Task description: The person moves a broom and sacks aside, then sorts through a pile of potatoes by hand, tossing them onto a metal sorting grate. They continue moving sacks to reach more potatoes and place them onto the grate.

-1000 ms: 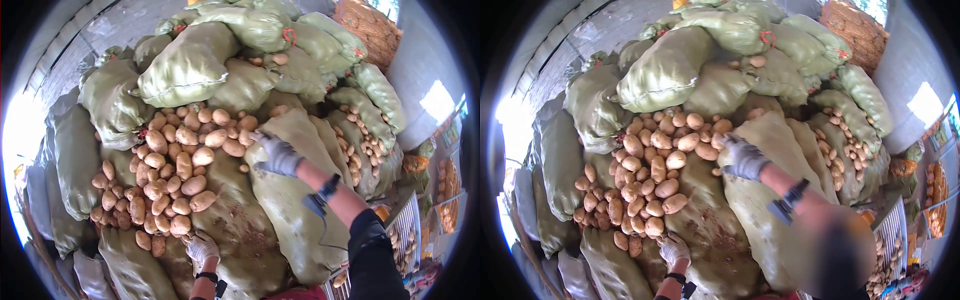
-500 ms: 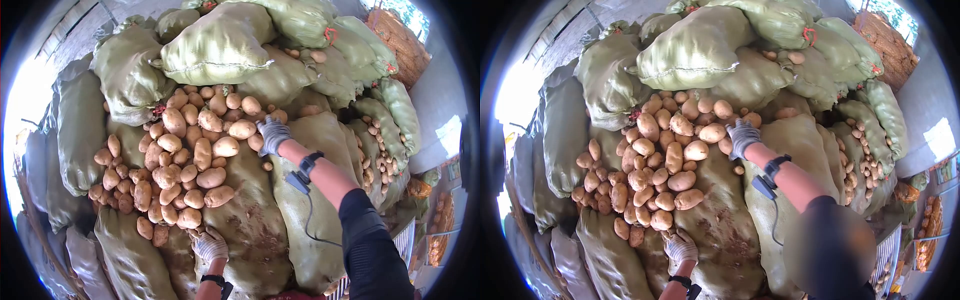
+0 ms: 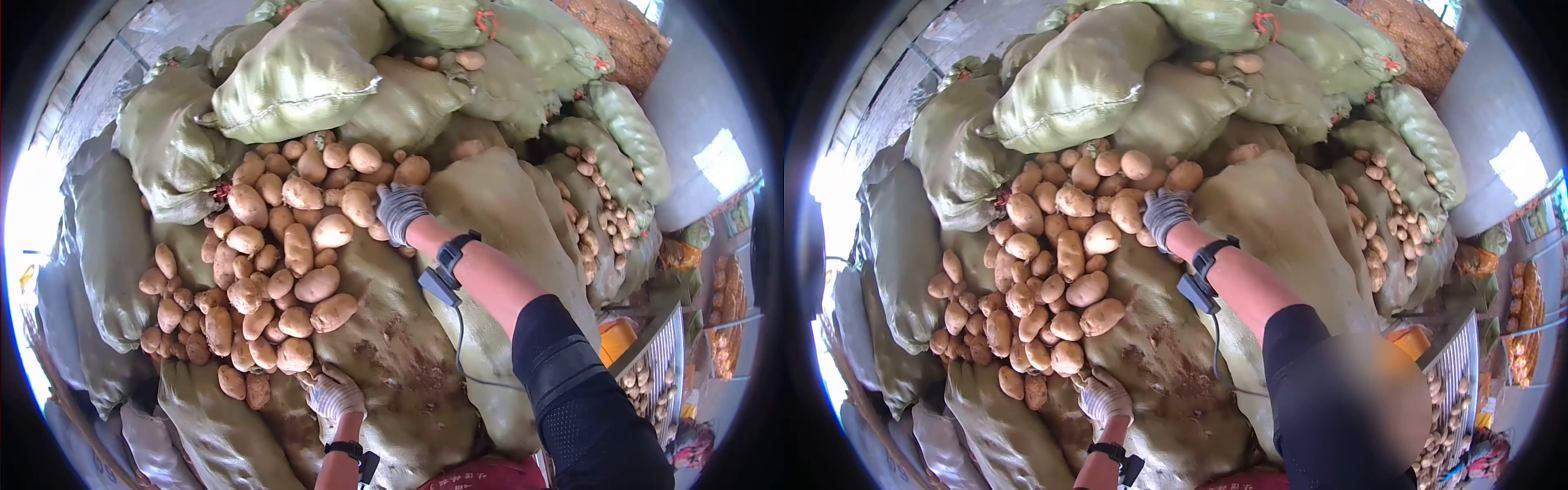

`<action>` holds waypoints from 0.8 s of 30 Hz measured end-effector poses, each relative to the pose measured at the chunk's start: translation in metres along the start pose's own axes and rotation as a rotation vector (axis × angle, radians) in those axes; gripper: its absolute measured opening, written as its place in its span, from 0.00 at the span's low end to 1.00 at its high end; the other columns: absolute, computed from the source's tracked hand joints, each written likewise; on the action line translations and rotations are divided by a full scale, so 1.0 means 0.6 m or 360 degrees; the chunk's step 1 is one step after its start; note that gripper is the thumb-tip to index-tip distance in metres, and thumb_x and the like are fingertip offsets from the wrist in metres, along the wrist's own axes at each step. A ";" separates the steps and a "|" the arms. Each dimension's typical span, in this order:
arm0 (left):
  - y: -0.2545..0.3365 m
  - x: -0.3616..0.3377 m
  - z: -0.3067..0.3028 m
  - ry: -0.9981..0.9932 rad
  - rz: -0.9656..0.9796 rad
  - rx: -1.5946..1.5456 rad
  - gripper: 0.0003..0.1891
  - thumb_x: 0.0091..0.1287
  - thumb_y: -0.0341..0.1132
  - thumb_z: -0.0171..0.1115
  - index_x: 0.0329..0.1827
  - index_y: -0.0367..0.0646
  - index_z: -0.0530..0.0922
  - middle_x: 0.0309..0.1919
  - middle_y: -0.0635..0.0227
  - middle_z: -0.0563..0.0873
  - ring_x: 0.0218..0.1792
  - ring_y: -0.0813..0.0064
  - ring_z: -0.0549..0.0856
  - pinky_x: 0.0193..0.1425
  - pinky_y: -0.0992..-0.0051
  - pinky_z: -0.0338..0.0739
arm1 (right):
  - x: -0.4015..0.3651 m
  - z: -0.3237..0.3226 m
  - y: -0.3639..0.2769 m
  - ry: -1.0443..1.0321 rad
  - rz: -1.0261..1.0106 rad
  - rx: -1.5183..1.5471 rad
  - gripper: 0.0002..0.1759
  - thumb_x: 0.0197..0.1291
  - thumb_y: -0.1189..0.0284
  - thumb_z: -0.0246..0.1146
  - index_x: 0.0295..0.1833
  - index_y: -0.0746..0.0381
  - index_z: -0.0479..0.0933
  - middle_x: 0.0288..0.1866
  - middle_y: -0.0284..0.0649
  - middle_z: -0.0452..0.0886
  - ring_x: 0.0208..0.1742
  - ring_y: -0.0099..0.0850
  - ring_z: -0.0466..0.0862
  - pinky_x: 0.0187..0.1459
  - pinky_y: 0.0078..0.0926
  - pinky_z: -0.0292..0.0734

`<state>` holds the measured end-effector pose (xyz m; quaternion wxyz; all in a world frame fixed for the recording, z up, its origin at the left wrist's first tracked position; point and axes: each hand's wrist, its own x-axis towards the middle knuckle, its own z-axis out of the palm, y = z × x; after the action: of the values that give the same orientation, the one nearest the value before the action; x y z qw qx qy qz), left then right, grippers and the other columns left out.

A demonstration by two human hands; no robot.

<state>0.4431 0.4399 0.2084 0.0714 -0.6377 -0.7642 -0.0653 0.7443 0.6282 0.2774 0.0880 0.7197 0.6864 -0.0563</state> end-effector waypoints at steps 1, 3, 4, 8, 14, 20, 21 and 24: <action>0.003 0.006 -0.006 -0.0219 -0.0077 0.0005 0.30 0.77 0.51 0.39 0.55 0.33 0.82 0.60 0.40 0.80 0.54 0.43 0.82 0.60 0.53 0.77 | -0.008 -0.001 0.005 0.0048 -0.0103 0.0030 0.40 0.44 0.60 0.79 0.66 0.58 0.78 0.67 0.42 0.71 0.69 0.43 0.71 0.55 0.66 0.74; 0.006 0.008 -0.003 -0.0262 -0.0182 -0.0092 0.30 0.78 0.51 0.39 0.54 0.32 0.82 0.60 0.41 0.80 0.54 0.43 0.82 0.60 0.53 0.77 | -0.070 -0.058 0.004 0.0109 -0.0223 0.0283 0.37 0.39 0.61 0.80 0.60 0.54 0.80 0.68 0.43 0.71 0.66 0.45 0.75 0.60 0.54 0.75; 0.005 0.005 -0.006 -0.0271 -0.0172 -0.0097 0.30 0.78 0.51 0.39 0.54 0.32 0.82 0.60 0.41 0.80 0.54 0.43 0.82 0.60 0.53 0.77 | -0.112 -0.071 0.013 0.0201 -0.0300 0.0490 0.34 0.40 0.59 0.79 0.58 0.52 0.81 0.70 0.44 0.71 0.66 0.46 0.75 0.64 0.47 0.75; 0.017 0.014 -0.030 -0.0401 -0.0235 -0.0103 0.28 0.78 0.50 0.40 0.48 0.32 0.82 0.55 0.45 0.82 0.50 0.47 0.84 0.57 0.54 0.77 | -0.357 -0.043 0.147 0.1101 -0.0969 0.1065 0.19 0.53 0.57 0.76 0.43 0.58 0.82 0.47 0.42 0.83 0.49 0.37 0.83 0.56 0.48 0.77; 0.001 0.007 0.008 -0.0057 -0.0090 -0.0053 0.30 0.79 0.51 0.38 0.43 0.33 0.82 0.54 0.45 0.82 0.50 0.48 0.84 0.56 0.53 0.78 | -0.918 0.150 0.304 0.1286 0.1242 0.3211 0.35 0.62 0.46 0.67 0.60 0.63 0.73 0.52 0.40 0.81 0.51 0.38 0.84 0.55 0.37 0.83; 0.010 0.005 -0.007 -0.0055 -0.0094 -0.0040 0.32 0.80 0.52 0.37 0.41 0.34 0.84 0.39 0.44 0.87 0.39 0.46 0.87 0.47 0.52 0.82 | -1.454 0.428 0.331 0.2086 0.2652 0.3267 0.37 0.60 0.47 0.66 0.67 0.60 0.69 0.58 0.38 0.79 0.55 0.39 0.82 0.58 0.39 0.82; 0.014 0.008 -0.020 -0.0112 -0.0147 -0.0016 0.32 0.80 0.52 0.37 0.39 0.34 0.84 0.41 0.44 0.87 0.41 0.47 0.87 0.49 0.53 0.82 | -1.507 0.451 0.341 0.2220 0.2812 0.3107 0.37 0.61 0.48 0.65 0.68 0.60 0.68 0.60 0.39 0.78 0.56 0.39 0.82 0.58 0.40 0.81; 0.028 0.005 -0.036 -0.0147 -0.0185 -0.0013 0.32 0.79 0.52 0.37 0.37 0.35 0.85 0.40 0.44 0.87 0.42 0.49 0.87 0.51 0.54 0.81 | -1.520 0.455 0.428 0.2494 0.3061 0.2629 0.36 0.65 0.49 0.63 0.71 0.59 0.67 0.64 0.40 0.77 0.59 0.40 0.81 0.60 0.41 0.80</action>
<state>0.4598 0.4416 0.2302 0.0297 -0.5948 -0.8022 -0.0430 0.9642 -0.3304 0.2069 -0.7139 0.5776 -0.3926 0.0500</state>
